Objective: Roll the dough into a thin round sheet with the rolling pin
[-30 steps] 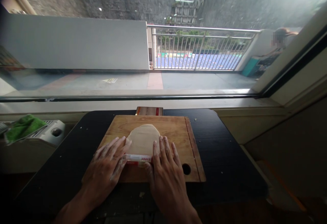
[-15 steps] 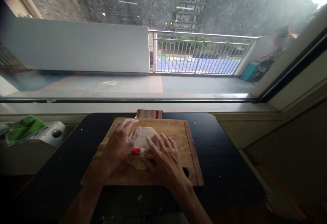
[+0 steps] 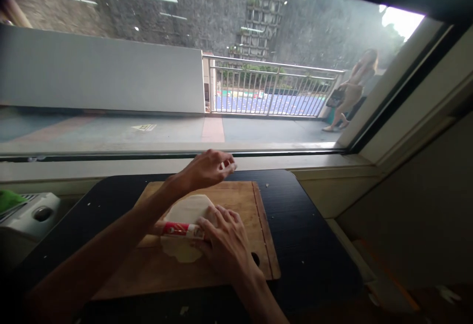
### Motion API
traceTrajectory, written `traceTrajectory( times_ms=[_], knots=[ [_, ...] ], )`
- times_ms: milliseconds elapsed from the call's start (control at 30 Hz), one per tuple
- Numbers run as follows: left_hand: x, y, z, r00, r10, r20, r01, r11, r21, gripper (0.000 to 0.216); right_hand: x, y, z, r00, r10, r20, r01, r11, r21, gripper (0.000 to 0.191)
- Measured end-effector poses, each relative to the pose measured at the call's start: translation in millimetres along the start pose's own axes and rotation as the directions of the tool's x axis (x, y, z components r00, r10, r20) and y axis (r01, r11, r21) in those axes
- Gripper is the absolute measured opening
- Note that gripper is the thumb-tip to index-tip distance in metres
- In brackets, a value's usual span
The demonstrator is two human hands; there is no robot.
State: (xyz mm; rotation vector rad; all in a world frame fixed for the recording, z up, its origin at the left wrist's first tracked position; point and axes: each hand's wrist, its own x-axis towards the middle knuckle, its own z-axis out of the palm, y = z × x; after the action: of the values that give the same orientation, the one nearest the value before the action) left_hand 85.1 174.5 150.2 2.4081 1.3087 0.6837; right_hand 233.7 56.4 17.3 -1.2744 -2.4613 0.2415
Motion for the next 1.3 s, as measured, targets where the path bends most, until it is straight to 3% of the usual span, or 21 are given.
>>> traceTrajectory(
  times_ms=[100,200,333,433,567,700,767,900,1100,1167,1300],
  knots=[
    [-25.1,-40.0,-1.3,0.988,-0.013,0.156,0.027,0.995,-0.091,0.036,5.6,2.2,-8.1,1.000,-0.013,0.013,0.013,1.000,-0.002,0.030],
    [-56.0,-79.2,-10.8,0.970,-0.030,0.242,0.068,0.987,-0.148,0.042,13.8,6.2,-17.9,0.997,0.014,0.069,-0.013,1.000,-0.019,0.024],
    [-95.9,-115.7,-20.0,0.936,-0.177,0.305,0.226,0.965,-0.132,0.047,25.3,15.0,-21.4,0.989,0.101,0.106,-0.090,0.990,-0.106,0.025],
    [-117.9,-130.2,-21.4,0.935,-0.272,0.227,0.294,0.953,-0.069,0.043,34.4,20.6,-17.0,0.989,0.108,0.097,-0.098,0.990,-0.106,0.026],
    [-133.3,-139.6,-17.1,0.901,-0.421,0.107,0.427,0.904,-0.034,0.037,45.7,19.8,-13.5,0.992,0.111,0.065,-0.106,0.992,-0.075,0.008],
    [-138.3,-139.2,-7.6,0.843,-0.524,0.125,0.537,0.803,-0.257,0.043,50.3,16.5,-16.3,0.991,0.122,0.063,-0.117,0.991,-0.067,0.007],
    [-139.4,-134.8,-3.9,0.807,-0.573,0.141,0.574,0.705,-0.416,0.051,48.7,17.1,-18.5,0.991,0.120,0.058,-0.118,0.992,-0.046,0.009],
    [-142.7,-122.7,-2.7,0.760,-0.581,0.291,0.588,0.422,-0.690,0.062,39.8,20.3,-22.7,0.989,0.141,0.048,-0.140,0.990,-0.010,0.017],
    [-142.8,-116.9,-1.2,0.705,-0.568,0.426,0.570,0.097,-0.816,0.046,33.3,24.3,-27.4,0.985,0.171,0.039,-0.173,0.982,0.071,0.016],
    [-141.3,-119.3,2.1,0.697,-0.560,0.447,0.583,0.079,-0.809,0.041,32.4,29.1,-28.3,0.987,0.160,0.026,-0.161,0.986,0.052,0.016],
    [-142.0,-126.3,8.0,0.713,-0.537,0.452,0.619,0.178,-0.765,0.052,24.8,47.4,-29.7,0.986,0.169,-0.013,-0.169,0.986,0.005,0.013]
  ],
)
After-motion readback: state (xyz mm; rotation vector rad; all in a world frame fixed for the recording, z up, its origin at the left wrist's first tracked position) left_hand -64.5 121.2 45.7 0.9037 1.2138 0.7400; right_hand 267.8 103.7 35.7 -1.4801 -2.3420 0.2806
